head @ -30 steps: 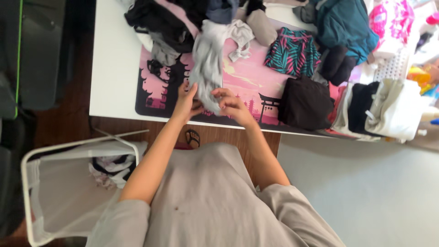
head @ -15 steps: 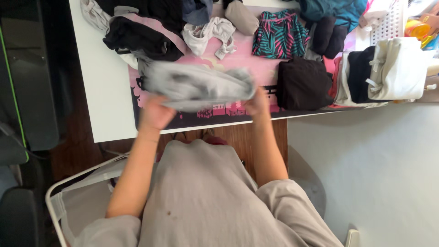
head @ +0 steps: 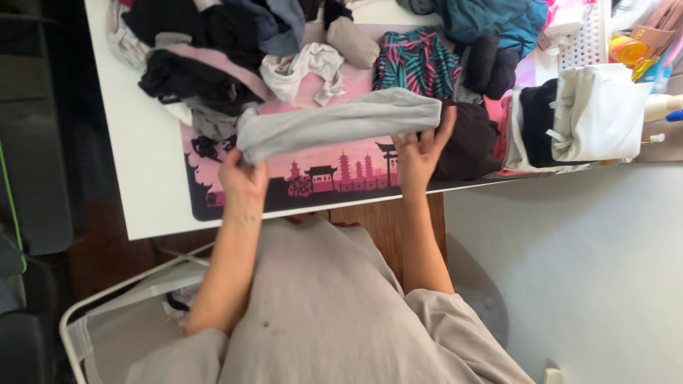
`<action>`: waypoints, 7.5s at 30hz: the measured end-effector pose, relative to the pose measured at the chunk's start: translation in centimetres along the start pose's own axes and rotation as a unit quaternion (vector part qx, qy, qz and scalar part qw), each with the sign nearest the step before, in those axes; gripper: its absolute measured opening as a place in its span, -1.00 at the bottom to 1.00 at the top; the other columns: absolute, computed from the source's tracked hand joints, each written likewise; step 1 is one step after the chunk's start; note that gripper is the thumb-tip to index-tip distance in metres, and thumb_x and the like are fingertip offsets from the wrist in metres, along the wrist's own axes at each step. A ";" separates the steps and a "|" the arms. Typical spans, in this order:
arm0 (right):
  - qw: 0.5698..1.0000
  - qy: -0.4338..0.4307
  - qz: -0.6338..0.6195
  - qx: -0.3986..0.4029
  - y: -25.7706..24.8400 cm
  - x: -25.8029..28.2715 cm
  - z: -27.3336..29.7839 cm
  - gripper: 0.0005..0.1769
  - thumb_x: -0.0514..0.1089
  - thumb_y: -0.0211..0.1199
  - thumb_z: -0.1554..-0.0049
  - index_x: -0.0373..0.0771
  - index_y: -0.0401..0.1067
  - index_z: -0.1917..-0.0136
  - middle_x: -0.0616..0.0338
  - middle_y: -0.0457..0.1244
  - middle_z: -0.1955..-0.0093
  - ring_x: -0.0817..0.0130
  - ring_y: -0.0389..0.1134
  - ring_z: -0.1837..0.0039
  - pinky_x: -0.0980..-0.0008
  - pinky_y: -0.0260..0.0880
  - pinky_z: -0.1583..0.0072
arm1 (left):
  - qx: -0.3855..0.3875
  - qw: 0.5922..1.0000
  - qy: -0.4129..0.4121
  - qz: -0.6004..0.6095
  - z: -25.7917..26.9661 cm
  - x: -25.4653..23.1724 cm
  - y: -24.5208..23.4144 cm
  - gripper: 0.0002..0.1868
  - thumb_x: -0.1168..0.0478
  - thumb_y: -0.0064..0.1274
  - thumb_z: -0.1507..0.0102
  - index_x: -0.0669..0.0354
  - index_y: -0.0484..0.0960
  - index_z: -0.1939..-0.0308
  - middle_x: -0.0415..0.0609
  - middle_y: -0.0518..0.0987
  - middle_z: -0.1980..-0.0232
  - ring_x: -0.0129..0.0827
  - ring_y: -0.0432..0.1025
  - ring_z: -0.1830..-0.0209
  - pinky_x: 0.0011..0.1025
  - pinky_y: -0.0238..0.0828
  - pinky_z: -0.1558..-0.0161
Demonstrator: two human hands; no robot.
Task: The person takes clothing items from a basket and folds them on a desk, including underwear and a pair of pants, before setting them into stacks.
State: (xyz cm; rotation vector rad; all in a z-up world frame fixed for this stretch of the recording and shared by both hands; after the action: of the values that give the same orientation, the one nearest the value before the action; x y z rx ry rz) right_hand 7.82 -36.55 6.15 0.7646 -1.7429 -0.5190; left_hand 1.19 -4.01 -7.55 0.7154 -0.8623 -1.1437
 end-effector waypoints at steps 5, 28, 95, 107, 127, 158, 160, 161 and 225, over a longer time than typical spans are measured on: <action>0.765 0.005 0.644 -0.025 -3.2 -1.9 -0.1 -0.11 -0.45 0.36 -0.10 -0.03 0.13 -0.60 -0.10 0.18 -0.56 -0.08 0.27 -0.20 0.27 0.33 -0.24 | -0.139 0.934 -0.197 -0.264 1.7 5.3 -1.8 -0.58 0.23 -0.10 -0.26 0.39 0.46 -0.16 0.22 0.53 -0.12 0.03 0.46 -0.14 0.03 0.43 -0.14; 0.882 0.244 0.382 -0.129 -15.8 0.5 -3.6 -0.66 -0.46 0.12 -0.20 -0.16 0.35 -0.18 0.24 0.31 -0.06 0.44 0.38 -0.01 0.40 0.52 0.10 | 0.171 0.705 0.085 -0.683 2.7 1.3 13.9 -0.67 0.47 0.23 -0.28 0.04 0.52 -0.01 -0.22 0.48 0.22 -0.57 0.25 0.44 -0.54 0.08 0.49; 0.816 0.474 0.324 0.056 6.8 -8.8 2.8 -0.52 0.04 0.20 -0.38 -0.38 0.49 -0.36 -0.02 0.41 -0.03 0.30 0.39 0.11 0.16 0.48 0.02 | 0.368 0.241 0.559 -0.703 13.1 8.7 3.8 -0.45 0.05 0.49 -0.25 -0.10 0.39 -0.10 -0.07 0.35 -0.03 -0.10 0.24 -0.04 -0.05 0.13 -0.17; 0.947 0.118 0.296 -0.041 7.6 8.6 -3.7 -0.49 -0.27 0.10 -0.33 -0.46 0.24 -0.51 0.01 0.27 -0.40 0.18 0.42 -0.29 0.07 0.55 -0.16 | 0.285 0.175 0.394 -0.856 14.5 1.9 14.6 -0.40 0.46 0.15 -0.05 0.10 0.54 -0.19 0.05 0.59 -0.12 -0.02 0.53 -0.07 -0.15 0.48 -0.04; 0.803 0.182 0.568 0.008 6.7 8.6 2.4 -0.69 -0.47 0.40 -0.18 -0.48 0.55 -0.21 -0.04 0.24 0.35 0.42 0.11 0.24 0.48 0.08 0.16 | 0.308 0.306 0.210 -0.876 4.5 15.5 -1.3 -0.24 0.15 0.29 -0.11 0.29 0.34 -0.32 0.19 0.47 -0.29 0.08 0.35 -0.31 0.13 0.15 -0.33; 0.690 0.138 0.694 0.150 -11.7 2.9 8.5 -0.69 -0.47 0.35 -0.06 -0.21 0.59 -0.04 0.07 0.39 -0.19 0.26 0.43 -0.23 0.35 0.49 -0.17 | 0.423 0.002 0.247 -0.872 11.6 -2.6 -1.1 -0.70 0.26 0.15 -0.09 0.02 0.63 0.08 -0.01 0.56 -0.12 -0.16 0.44 -0.17 -0.14 0.37 -0.21; 0.683 0.227 0.682 0.135 -12.5 1.6 10.5 -0.70 -0.46 0.33 0.02 -0.20 0.57 0.02 -0.06 0.22 -0.36 0.07 0.37 -0.26 0.31 0.52 -0.10 | 0.378 0.021 0.250 -0.891 11.9 -2.4 -4.5 -0.75 0.24 0.16 -0.10 0.06 0.60 0.14 0.00 0.56 -0.12 -0.15 0.44 -0.20 -0.10 0.33 -0.25; 0.682 0.231 0.681 0.135 -12.7 1.3 10.9 -0.70 -0.46 0.33 0.02 -0.20 0.57 0.02 -0.06 0.22 -0.36 0.07 0.37 -0.26 0.31 0.52 -0.10 | 0.333 0.037 0.257 -0.906 11.8 -2.5 -5.7 -0.80 0.22 0.17 -0.10 0.09 0.56 0.21 0.01 0.57 -0.12 -0.14 0.43 -0.23 -0.05 0.28 -0.28; 0.609 0.369 0.701 -0.045 -8.0 -24.3 -1.8 -0.72 0.11 0.43 0.04 -0.03 0.68 0.10 -0.13 -0.34 -0.70 -0.50 -0.31 -0.54 -0.63 -0.20 -0.30 | 0.266 0.014 0.158 -0.951 -0.6 11.5 -5.6 -0.53 -0.13 -0.17 -0.40 -0.42 0.39 -0.40 -0.04 0.12 -0.63 0.03 -0.13 -0.67 0.38 -0.35 -0.51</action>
State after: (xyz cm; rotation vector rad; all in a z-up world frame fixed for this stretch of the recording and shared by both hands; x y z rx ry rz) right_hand 15.86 -24.63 -15.09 -0.5699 -1.0002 0.7333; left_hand 1.10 -16.52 -10.16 -1.5424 -0.6592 1.2456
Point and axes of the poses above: each hand's wrist, its own z-axis away from the middle knuckle, its own y-axis out of the palm, x = y × z, the point moved 2 cm from there along -z, towards the middle knuckle
